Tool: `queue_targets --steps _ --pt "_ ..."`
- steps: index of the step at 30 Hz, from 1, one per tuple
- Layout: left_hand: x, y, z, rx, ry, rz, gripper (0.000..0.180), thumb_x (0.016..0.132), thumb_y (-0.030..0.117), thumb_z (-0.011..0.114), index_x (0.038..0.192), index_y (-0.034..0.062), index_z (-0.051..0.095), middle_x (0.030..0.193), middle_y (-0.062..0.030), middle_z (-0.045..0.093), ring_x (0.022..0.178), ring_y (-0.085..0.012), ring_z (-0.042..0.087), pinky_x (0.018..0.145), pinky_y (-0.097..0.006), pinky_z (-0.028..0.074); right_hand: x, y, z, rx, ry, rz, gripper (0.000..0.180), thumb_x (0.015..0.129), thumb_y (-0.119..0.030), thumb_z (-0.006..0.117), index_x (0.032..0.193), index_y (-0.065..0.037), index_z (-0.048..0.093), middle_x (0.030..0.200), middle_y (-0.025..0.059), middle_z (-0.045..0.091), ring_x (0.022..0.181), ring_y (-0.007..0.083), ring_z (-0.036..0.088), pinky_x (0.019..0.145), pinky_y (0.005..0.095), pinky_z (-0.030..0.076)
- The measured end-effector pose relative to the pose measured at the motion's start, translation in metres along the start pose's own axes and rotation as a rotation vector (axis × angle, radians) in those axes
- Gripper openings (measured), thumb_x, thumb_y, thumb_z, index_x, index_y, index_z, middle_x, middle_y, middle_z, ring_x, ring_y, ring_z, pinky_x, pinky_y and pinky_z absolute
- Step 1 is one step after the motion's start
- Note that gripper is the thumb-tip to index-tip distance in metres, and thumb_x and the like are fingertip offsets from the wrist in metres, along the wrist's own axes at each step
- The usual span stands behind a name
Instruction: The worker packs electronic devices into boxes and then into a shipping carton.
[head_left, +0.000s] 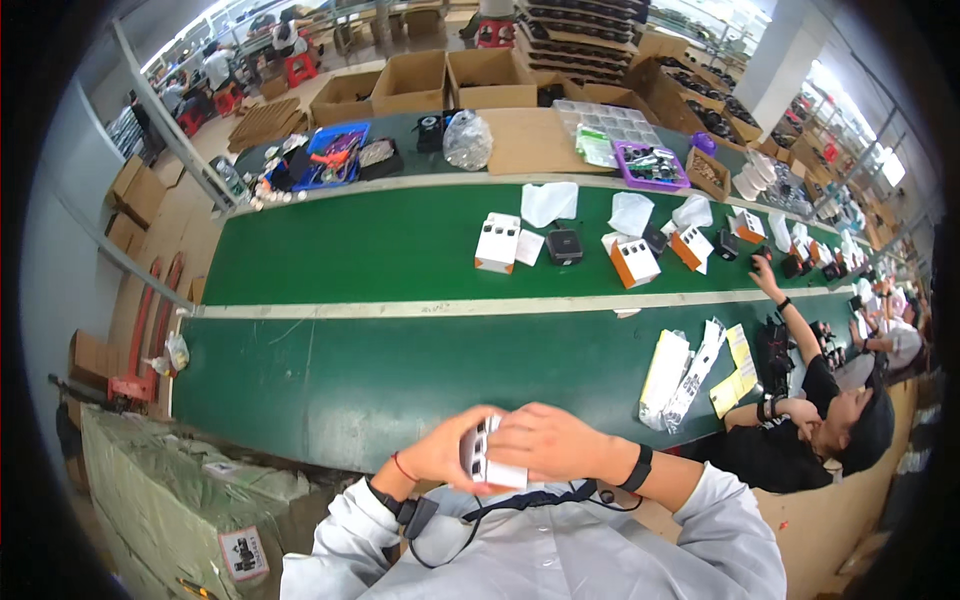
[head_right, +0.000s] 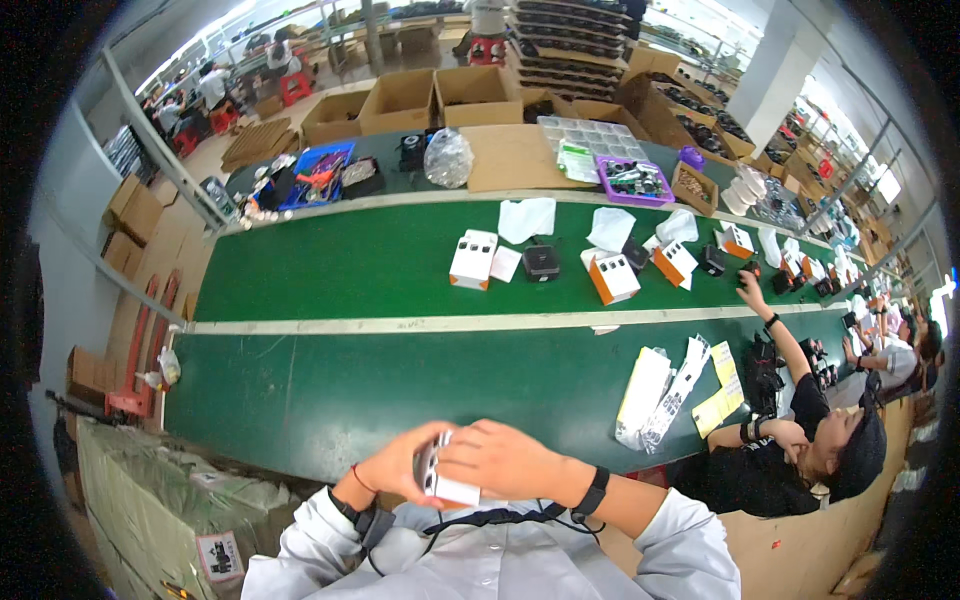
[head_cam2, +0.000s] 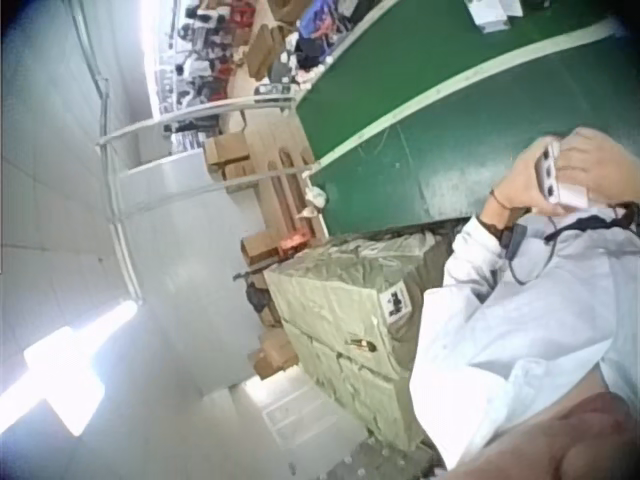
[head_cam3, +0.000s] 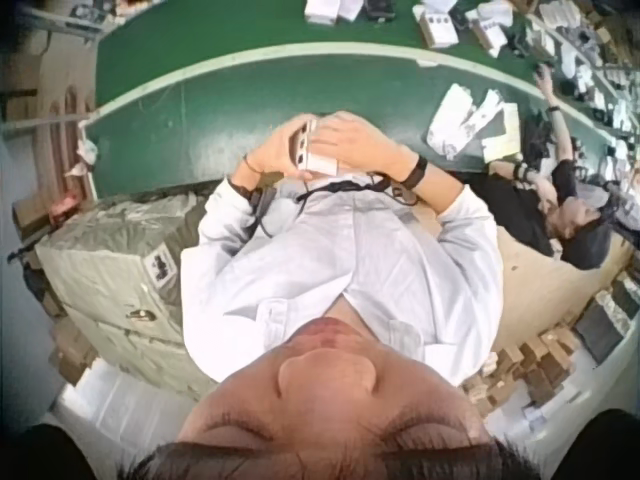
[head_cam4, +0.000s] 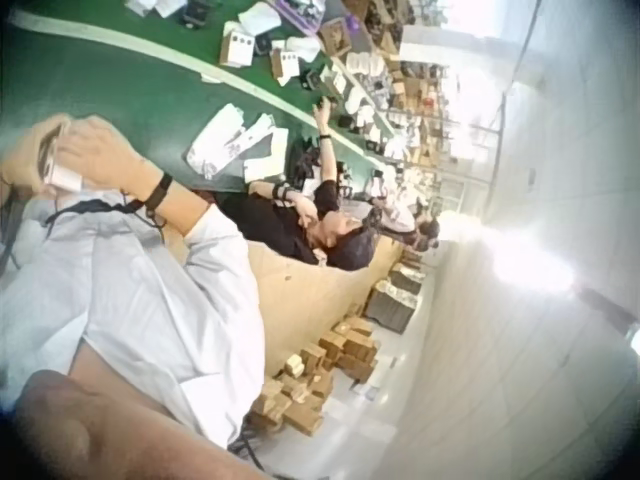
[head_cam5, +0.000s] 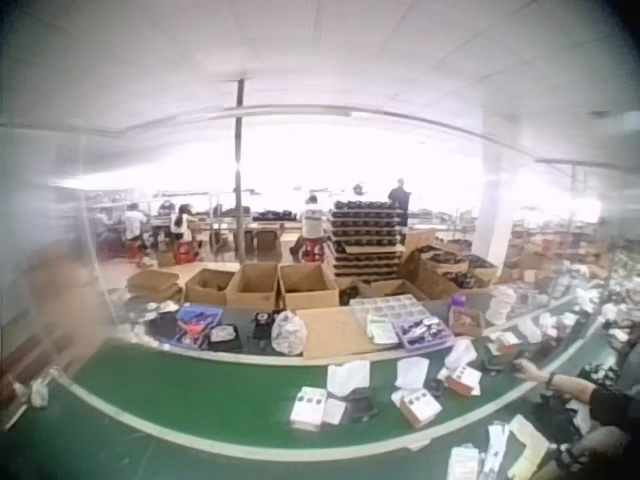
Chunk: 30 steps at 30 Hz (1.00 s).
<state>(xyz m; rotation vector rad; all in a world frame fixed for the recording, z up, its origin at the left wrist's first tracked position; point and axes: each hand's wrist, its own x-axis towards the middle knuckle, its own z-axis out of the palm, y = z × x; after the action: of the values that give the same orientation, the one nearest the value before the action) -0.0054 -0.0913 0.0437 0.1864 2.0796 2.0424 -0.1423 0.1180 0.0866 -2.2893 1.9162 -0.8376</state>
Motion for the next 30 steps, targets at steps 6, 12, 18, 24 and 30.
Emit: queue_targets --steps 6,12,18,24,30 --pt "-0.012 -0.042 0.032 -0.317 -0.209 -0.029 0.1 0.064 0.022 0.095 0.148 0.0014 0.043 0.14 -0.0074 0.055 0.133 -0.0162 0.049 0.115 -0.033 0.037 -0.007 -0.006 0.011 0.3 -0.182 -0.09 0.048 0.072 -0.029 0.079 0.111 -0.009 0.059 0.108 0.0073 0.058 0.102 0.0264 0.057 0.086 0.0382 0.044" --pt "-0.025 -0.077 0.036 -0.34 -0.217 -0.227 0.127 0.068 0.022 0.096 0.164 0.0018 0.016 0.159 -0.0117 0.038 0.145 -0.0217 0.038 0.121 -0.033 0.03 -0.043 0.002 -0.013 0.309 -0.209 0.095 0.045 0.077 -0.042 0.085 0.096 -0.011 0.06 0.101 0.0064 0.056 0.098 0.027 0.056 0.085 0.0405 0.043" --pt "-0.024 -0.062 0.022 -0.293 -0.153 -0.282 0.127 0.064 0.025 0.099 0.164 0.0042 0.024 0.158 -0.0133 0.038 0.146 -0.024 0.039 0.121 -0.036 0.03 -0.08 0.015 0.014 0.652 -0.183 0.447 0.027 0.101 -0.031 0.067 0.094 -0.006 0.064 0.096 0.0092 0.059 0.093 0.0288 0.059 0.08 0.0397 0.049" --pt "0.028 -0.002 -0.012 0.818 0.115 -0.054 0.098 0.058 0.028 0.097 0.144 0.0092 0.053 0.136 -0.0189 0.051 0.128 -0.039 0.049 0.112 -0.046 0.041 -0.092 0.054 0.118 0.838 0.082 0.744 0.038 0.108 -0.021 0.054 0.141 -0.003 0.058 0.123 0.0125 0.065 0.115 0.0257 0.062 0.102 0.0359 0.047" --pt "0.087 0.04 -0.014 1.217 0.061 0.109 0.07 0.063 0.021 0.088 0.128 0.0135 0.063 0.136 -0.0159 0.052 0.124 -0.0379 0.051 0.099 -0.051 0.042 -0.046 0.096 0.155 1.9 0.712 1.012 0.047 0.111 -0.045 0.046 0.144 -0.012 0.053 0.133 0.0045 0.063 0.125 0.0225 0.06 0.108 0.0382 0.046"
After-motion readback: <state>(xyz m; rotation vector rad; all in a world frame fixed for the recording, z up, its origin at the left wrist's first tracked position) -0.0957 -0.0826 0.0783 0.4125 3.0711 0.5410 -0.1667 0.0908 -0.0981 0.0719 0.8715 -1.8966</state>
